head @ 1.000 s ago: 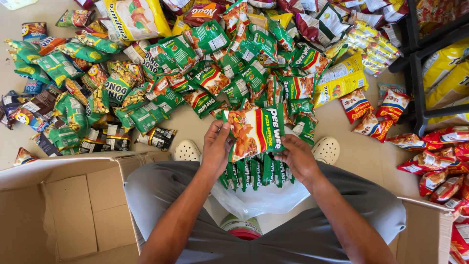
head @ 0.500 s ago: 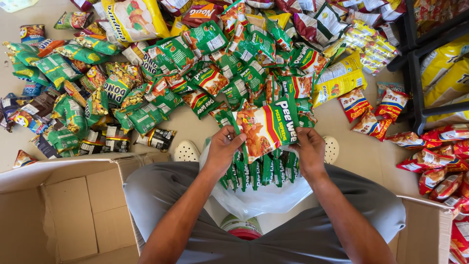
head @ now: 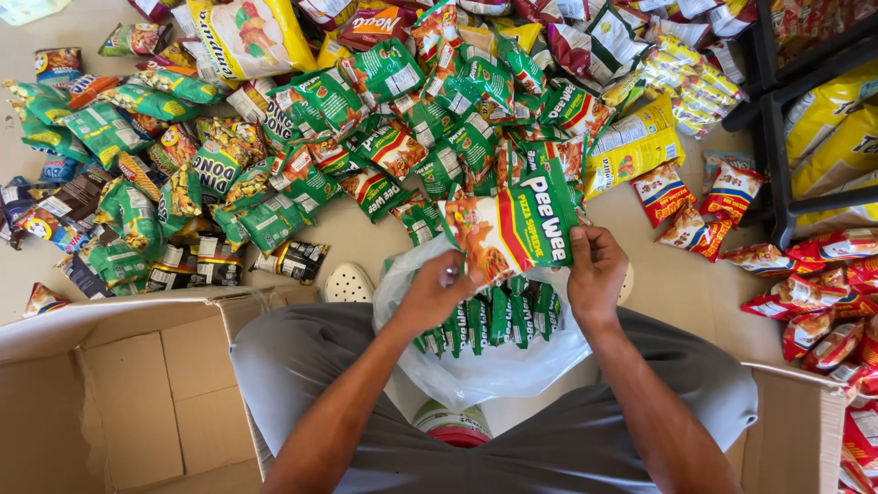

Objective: The person is sorting small bags of snacks from a large pile on the floor into a white plastic bag.

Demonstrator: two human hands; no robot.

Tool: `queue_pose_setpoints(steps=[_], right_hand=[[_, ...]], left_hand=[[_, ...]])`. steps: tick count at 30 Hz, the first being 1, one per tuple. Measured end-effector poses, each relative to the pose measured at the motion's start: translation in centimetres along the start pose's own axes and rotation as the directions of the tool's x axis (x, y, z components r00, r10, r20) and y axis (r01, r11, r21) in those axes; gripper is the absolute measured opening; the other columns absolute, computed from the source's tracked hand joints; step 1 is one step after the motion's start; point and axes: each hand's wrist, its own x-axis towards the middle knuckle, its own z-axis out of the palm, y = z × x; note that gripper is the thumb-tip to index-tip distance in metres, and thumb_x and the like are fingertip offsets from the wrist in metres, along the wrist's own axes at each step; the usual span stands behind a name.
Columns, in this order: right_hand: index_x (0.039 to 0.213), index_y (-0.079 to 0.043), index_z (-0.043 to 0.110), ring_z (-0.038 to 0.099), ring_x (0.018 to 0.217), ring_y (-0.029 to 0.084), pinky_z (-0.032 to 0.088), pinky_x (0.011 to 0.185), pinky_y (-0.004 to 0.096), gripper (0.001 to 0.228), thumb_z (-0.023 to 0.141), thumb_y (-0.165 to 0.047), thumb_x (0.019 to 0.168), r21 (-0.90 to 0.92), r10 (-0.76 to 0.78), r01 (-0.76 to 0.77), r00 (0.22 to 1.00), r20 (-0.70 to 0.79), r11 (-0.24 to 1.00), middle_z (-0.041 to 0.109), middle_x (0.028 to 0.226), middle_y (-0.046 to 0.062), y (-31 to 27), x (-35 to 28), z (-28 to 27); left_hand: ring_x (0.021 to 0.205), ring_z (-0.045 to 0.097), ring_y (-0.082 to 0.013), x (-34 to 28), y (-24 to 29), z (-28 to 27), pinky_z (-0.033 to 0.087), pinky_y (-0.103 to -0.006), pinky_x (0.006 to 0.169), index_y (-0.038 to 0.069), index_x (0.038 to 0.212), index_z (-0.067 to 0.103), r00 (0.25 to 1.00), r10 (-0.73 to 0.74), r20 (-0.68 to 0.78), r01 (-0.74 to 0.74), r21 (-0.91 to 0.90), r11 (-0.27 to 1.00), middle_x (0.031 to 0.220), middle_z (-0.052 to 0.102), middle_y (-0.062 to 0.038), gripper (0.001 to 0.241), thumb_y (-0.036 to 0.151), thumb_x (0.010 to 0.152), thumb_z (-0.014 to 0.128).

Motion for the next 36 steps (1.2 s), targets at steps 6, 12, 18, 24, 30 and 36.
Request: queue_pose_setpoints(steps=[6,12,18,24,30,36], right_hand=[[0.104,0.002,0.063,0.059,0.063,0.009,0.05,0.058,0.024,0.018,0.059,-0.014,0.109,0.009,0.032,-0.032,0.998,-0.062,0.999,0.067,0.081,0.006,0.4,0.6,-0.8],[0.106,0.003,0.065,0.059,0.069,0.008,0.052,0.063,0.025,0.02,0.06,-0.016,0.11,-0.024,0.046,-0.048,0.996,-0.076,0.999,0.068,0.086,0.005,1.5,1.2,-1.4],[0.104,-0.004,0.063,0.069,0.084,0.014,0.063,0.075,0.039,0.016,0.054,-0.017,0.106,0.293,0.311,-0.28,0.948,-0.064,0.914,0.07,0.097,0.007,2.2,-0.2,-0.7],[0.103,0.0,0.061,0.07,0.095,0.02,0.064,0.092,0.044,0.008,0.059,-0.008,0.103,0.405,0.446,-0.481,0.876,0.183,0.778,0.069,0.105,0.011,7.7,-4.5,0.9],[0.11,0.002,0.063,0.075,0.088,0.021,0.064,0.086,0.042,0.016,0.064,-0.007,0.097,0.145,0.515,-0.613,0.75,0.416,0.777,0.073,0.098,0.012,6.7,-9.0,3.5],[0.119,-0.002,0.068,0.072,0.101,0.025,0.06,0.084,0.043,0.037,0.076,-0.027,0.093,-0.329,0.469,-0.334,0.63,0.62,0.883,0.075,0.109,0.013,11.1,-10.6,1.8]], left_hand=[[0.074,0.055,-0.0063,-0.6,0.4,1.4,0.049,-0.0268,0.069,0.006,0.103,0.065,0.973,-0.013,0.229,-0.018,0.133,0.991,0.08,0.06,0.002,0.022,0.027,0.107,0.063],[0.068,0.056,-0.0061,0.3,-0.9,-0.2,0.046,-0.0253,0.066,0.003,0.081,0.067,0.973,-0.061,0.222,0.025,0.163,0.986,0.07,0.062,0.001,0.039,0.031,0.108,0.062],[0.072,0.065,-0.0129,0.0,-2.4,0.2,0.055,-0.0296,0.069,-0.001,0.098,0.063,0.962,-0.27,-0.04,0.263,-0.134,0.956,0.086,0.069,-0.006,0.038,0.037,0.104,0.064],[0.098,0.07,-0.0194,-0.4,-2.1,3.9,0.06,-0.0349,0.076,0.014,0.137,0.041,0.931,-0.362,-0.039,0.355,-0.123,0.927,0.117,0.067,-0.005,0.067,0.036,0.084,0.076],[0.102,0.072,-0.0261,0.5,-3.3,3.6,0.06,-0.0431,0.086,0.0,0.133,0.052,0.893,-0.314,-0.321,0.14,-0.465,0.874,0.116,0.072,-0.014,0.061,0.02,0.084,0.082],[0.109,0.072,-0.0241,0.5,-3.0,1.5,0.058,-0.0383,0.095,0.0,0.133,0.054,0.953,-0.089,-0.29,0.095,0.007,0.995,0.122,0.072,-0.015,0.06,0.015,0.084,0.086]])
